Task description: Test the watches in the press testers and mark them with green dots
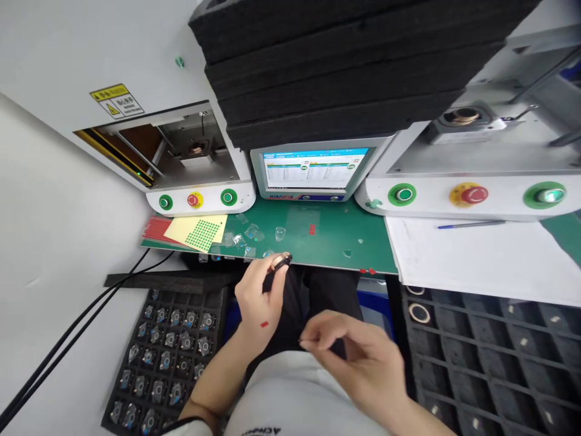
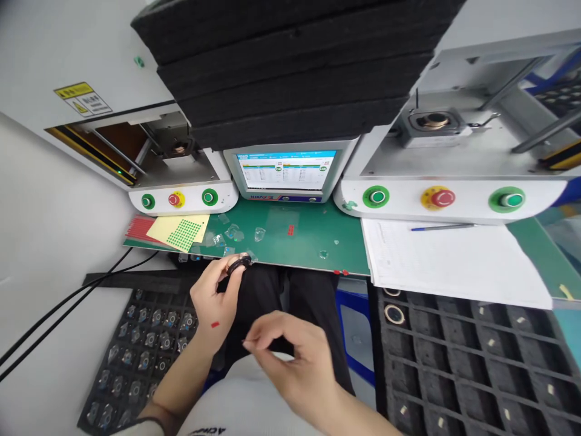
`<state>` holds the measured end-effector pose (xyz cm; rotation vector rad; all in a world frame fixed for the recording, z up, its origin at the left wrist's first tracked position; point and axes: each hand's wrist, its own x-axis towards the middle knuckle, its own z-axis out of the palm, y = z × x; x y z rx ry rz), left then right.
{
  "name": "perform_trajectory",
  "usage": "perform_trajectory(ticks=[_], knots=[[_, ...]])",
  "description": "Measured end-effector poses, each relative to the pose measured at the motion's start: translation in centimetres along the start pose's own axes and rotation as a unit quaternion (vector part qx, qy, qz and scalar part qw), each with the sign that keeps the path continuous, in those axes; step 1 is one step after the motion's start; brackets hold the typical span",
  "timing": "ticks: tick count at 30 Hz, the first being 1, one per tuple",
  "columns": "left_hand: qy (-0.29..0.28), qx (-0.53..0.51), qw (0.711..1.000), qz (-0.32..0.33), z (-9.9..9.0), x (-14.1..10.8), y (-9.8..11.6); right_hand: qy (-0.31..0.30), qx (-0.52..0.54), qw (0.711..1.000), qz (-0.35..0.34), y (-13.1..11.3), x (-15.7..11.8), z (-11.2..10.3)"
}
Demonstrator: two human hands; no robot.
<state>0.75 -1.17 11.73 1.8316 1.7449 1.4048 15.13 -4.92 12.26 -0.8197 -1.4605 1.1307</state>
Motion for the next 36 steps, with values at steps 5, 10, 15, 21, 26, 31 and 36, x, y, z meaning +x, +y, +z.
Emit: perform_trajectory(ticks=[5,10,15,21,26,31,36], knots=[[0.024,0.049,0.997,0.052,-0.3,-0.1,0.1,-0.038,0.008,0.999,0.012,0.9,0.0,2.8],[0.052,0.103,0.988,0.104,-0.8,-0.3,-0.6,-0.033,0.0,0.992,0.121,1.9,-0.4,3.8],[0.036,0.04,0.998,0.03,-1.4,-0.9,-2.8,-0.17,-0.016,0.949,0.263,6.8,2.0,2.4],[0.016,-0.173,0.954,-0.246,-3.1,-1.4,-5.7,-0.063,-0.235,0.944,0.224,15.9,10.9,0.1],[0.036,-0.221,0.94,-0.259,-3.4,-1.4,-5.1,-0.077,-0.298,0.93,0.203,18.2,15.3,1.8],[0.064,-0.319,0.882,-0.34,-2.8,-1.2,-3.9,-0.08,-0.27,0.938,0.204,17.4,16.1,2.7],[0.023,-0.31,0.894,-0.323,-3.1,-1.0,-3.8,-0.054,-0.148,0.972,0.173,13.2,13.7,1.0]])
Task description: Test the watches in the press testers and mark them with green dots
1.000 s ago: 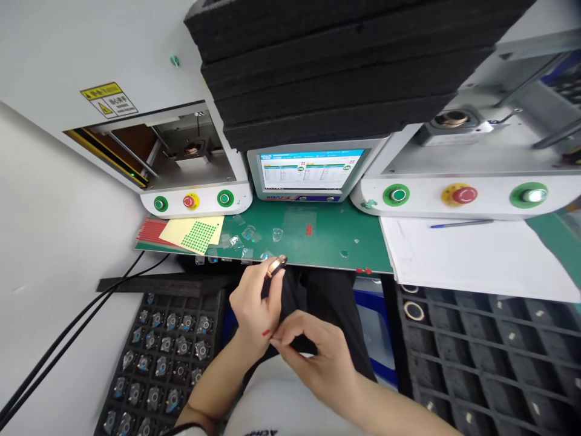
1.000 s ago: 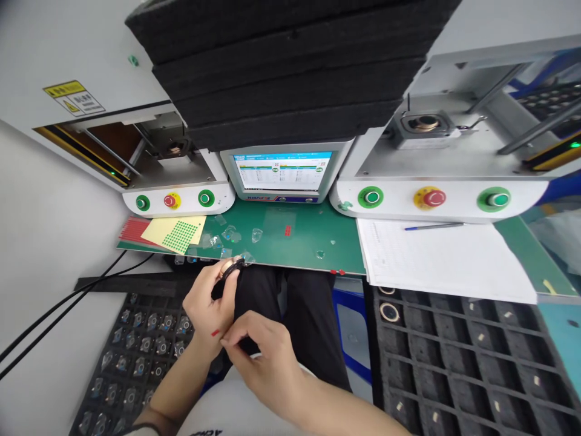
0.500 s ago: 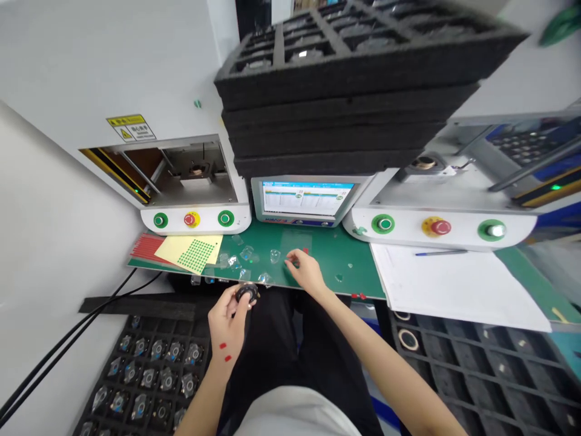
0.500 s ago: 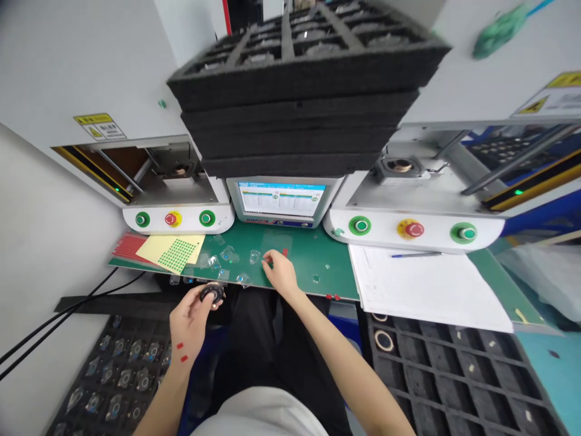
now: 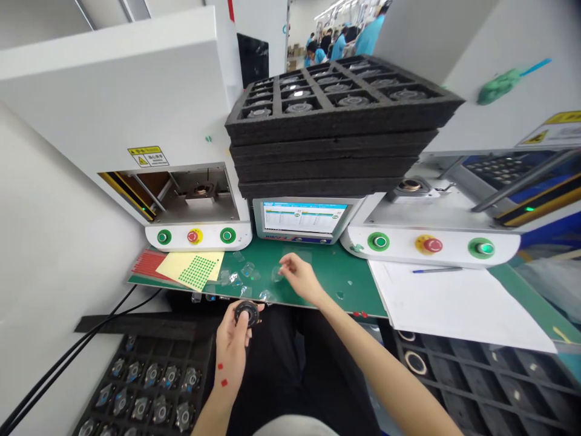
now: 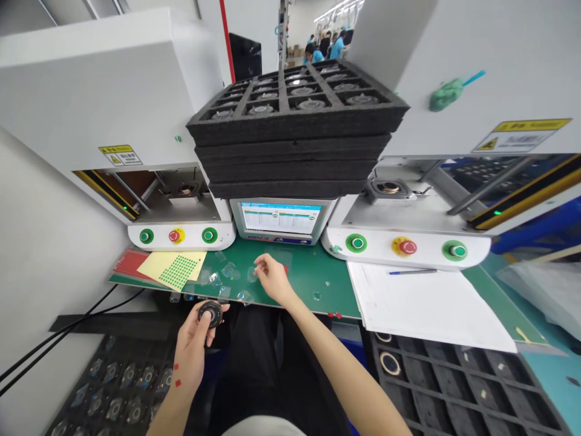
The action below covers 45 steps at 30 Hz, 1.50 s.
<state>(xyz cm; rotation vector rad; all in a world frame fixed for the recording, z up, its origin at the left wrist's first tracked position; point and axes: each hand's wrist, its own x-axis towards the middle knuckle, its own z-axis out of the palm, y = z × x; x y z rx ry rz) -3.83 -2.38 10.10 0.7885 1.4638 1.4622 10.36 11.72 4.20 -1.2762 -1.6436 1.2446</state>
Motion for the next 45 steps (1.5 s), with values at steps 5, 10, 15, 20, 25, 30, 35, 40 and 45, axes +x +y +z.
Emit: perform_trajectory(ticks=[5,10,15,20,25,30,35,40,45], knots=[[-0.074,-0.096,0.988,-0.094,1.4,-0.5,0.6,0.033,0.133,0.99,-0.035,-3.9,-7.1,-2.5],[-0.135,-0.11,0.975,-0.14,3.3,-1.4,1.0,0.057,0.327,0.943,0.006,-6.3,-12.0,-2.6],[-0.138,-0.066,0.98,-0.126,4.2,-2.4,0.6,0.123,0.376,0.918,0.036,-6.4,-14.2,-1.6],[-0.162,-0.114,0.976,-0.092,4.9,-3.4,-0.1,0.141,0.412,0.898,0.066,-6.3,-14.8,-0.7],[-0.186,-0.112,0.976,-0.034,5.0,-3.8,0.0,0.169,0.424,0.885,0.086,-6.5,-14.7,-0.2],[-0.188,-0.035,0.982,0.009,5.3,-3.8,0.4,0.186,0.449,0.868,0.1,-6.4,-14.5,0.2],[-0.169,0.011,0.985,0.035,5.3,-3.9,0.2,0.205,0.431,0.872,0.106,-6.5,-14.5,0.6],[-0.14,0.059,0.985,0.077,5.0,-3.9,0.0,0.294,0.346,0.889,0.061,-6.5,-14.2,0.5],[-0.183,0.057,0.976,0.099,5.2,-3.6,0.0,0.08,0.439,0.893,0.056,-5.4,-13.6,-1.1]])
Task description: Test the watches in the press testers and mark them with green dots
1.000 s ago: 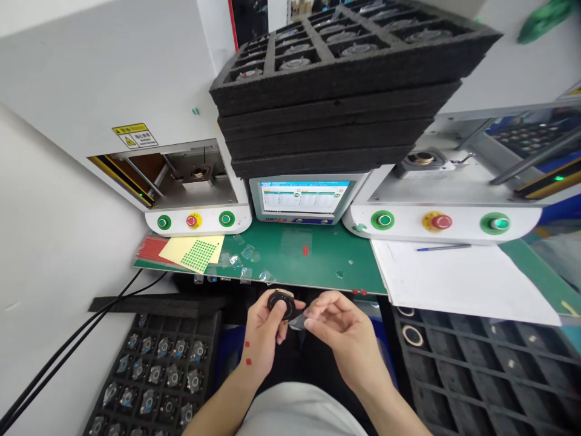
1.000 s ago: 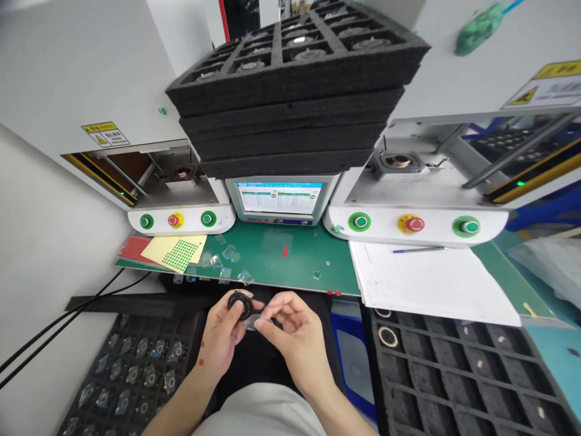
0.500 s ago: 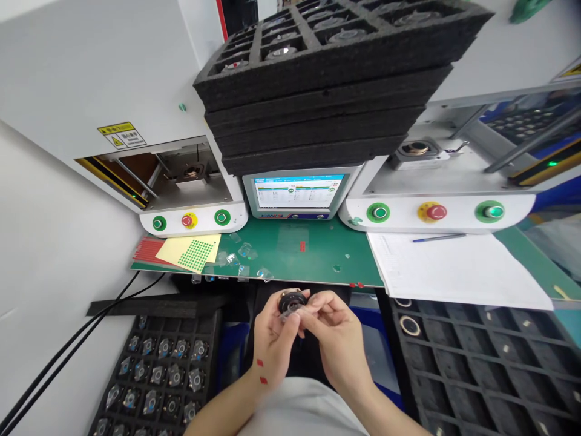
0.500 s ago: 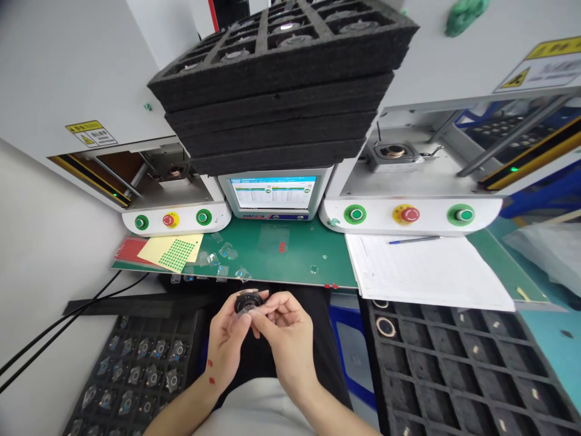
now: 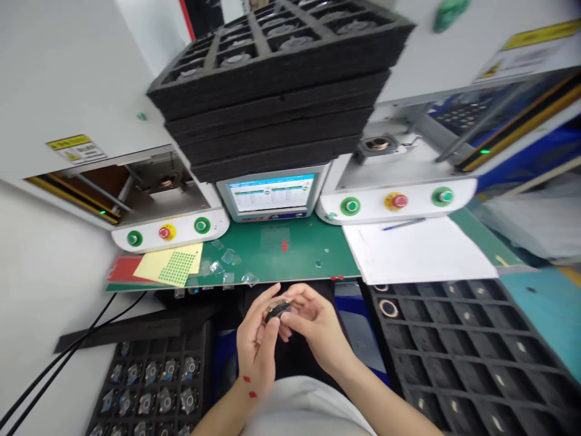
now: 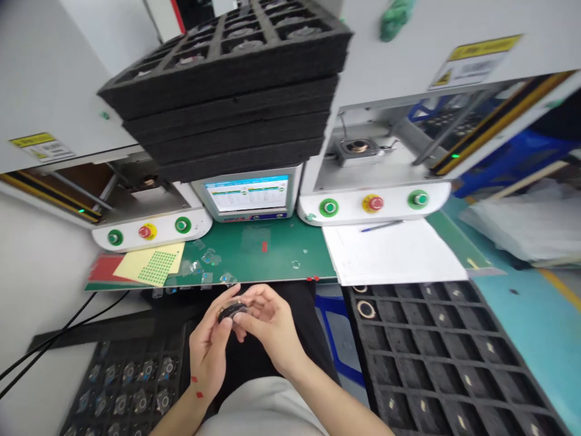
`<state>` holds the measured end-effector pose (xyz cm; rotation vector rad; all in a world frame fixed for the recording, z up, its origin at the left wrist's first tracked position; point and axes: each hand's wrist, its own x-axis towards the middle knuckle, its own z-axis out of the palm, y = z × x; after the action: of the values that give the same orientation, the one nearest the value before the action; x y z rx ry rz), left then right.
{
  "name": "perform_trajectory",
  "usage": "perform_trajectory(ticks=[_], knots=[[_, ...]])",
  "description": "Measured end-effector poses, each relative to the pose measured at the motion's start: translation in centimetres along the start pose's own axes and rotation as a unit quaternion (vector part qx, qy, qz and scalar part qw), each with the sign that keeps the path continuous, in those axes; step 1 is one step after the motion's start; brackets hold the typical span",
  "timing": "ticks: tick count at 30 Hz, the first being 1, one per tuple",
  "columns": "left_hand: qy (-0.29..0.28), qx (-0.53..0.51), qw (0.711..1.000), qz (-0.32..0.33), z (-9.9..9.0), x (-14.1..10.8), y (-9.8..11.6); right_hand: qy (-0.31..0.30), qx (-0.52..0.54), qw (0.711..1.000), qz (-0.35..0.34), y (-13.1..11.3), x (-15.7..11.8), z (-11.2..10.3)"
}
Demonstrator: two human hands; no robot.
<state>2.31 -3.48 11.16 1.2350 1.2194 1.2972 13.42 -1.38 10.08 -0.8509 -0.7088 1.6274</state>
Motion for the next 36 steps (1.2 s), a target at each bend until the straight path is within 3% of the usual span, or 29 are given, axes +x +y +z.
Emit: perform_trajectory(ticks=[1,3,7,12,14,16,19,22,28,32,36], knots=[[-0.022,-0.001,1.0,-0.004,0.2,0.1,-0.1,-0.022,-0.012,1.0,0.013,-0.1,0.0,-0.7],[-0.062,-0.001,0.997,-0.036,0.7,0.4,-0.3,0.006,-0.079,0.997,0.002,0.0,-0.2,-2.6],[-0.088,0.058,0.987,-0.123,2.0,1.2,-1.3,0.185,-0.212,0.959,-0.043,0.6,-1.6,-10.2],[-0.129,0.204,0.962,-0.125,2.7,1.5,-3.4,0.399,-0.361,0.843,-0.024,2.7,-5.4,-23.2],[-0.146,0.253,0.948,-0.124,2.7,1.6,-4.4,0.45,-0.418,0.789,-0.012,4.2,-6.7,-27.0],[-0.187,0.282,0.933,-0.121,2.7,1.8,-5.2,0.47,-0.473,0.745,-0.009,5.9,-7.3,-29.2],[-0.25,0.319,0.908,-0.108,2.7,2.2,-5.9,0.458,-0.544,0.703,-0.018,8.3,-7.0,-30.7],[-0.262,0.347,0.895,-0.096,2.9,2.4,-6.1,0.437,-0.594,0.674,-0.037,9.9,-6.4,-31.4],[-0.3,0.367,0.874,-0.109,2.5,2.1,-6.9,0.397,-0.643,0.647,-0.102,10.5,-7.1,-32.1],[-0.309,0.435,0.841,-0.094,1.7,2.8,-8.9,0.412,-0.644,0.62,-0.177,7.6,-7.9,-31.9],[-0.273,0.562,0.775,-0.097,1.4,3.7,-11.5,0.404,-0.621,0.61,-0.283,0.7,-4.6,-31.4]])
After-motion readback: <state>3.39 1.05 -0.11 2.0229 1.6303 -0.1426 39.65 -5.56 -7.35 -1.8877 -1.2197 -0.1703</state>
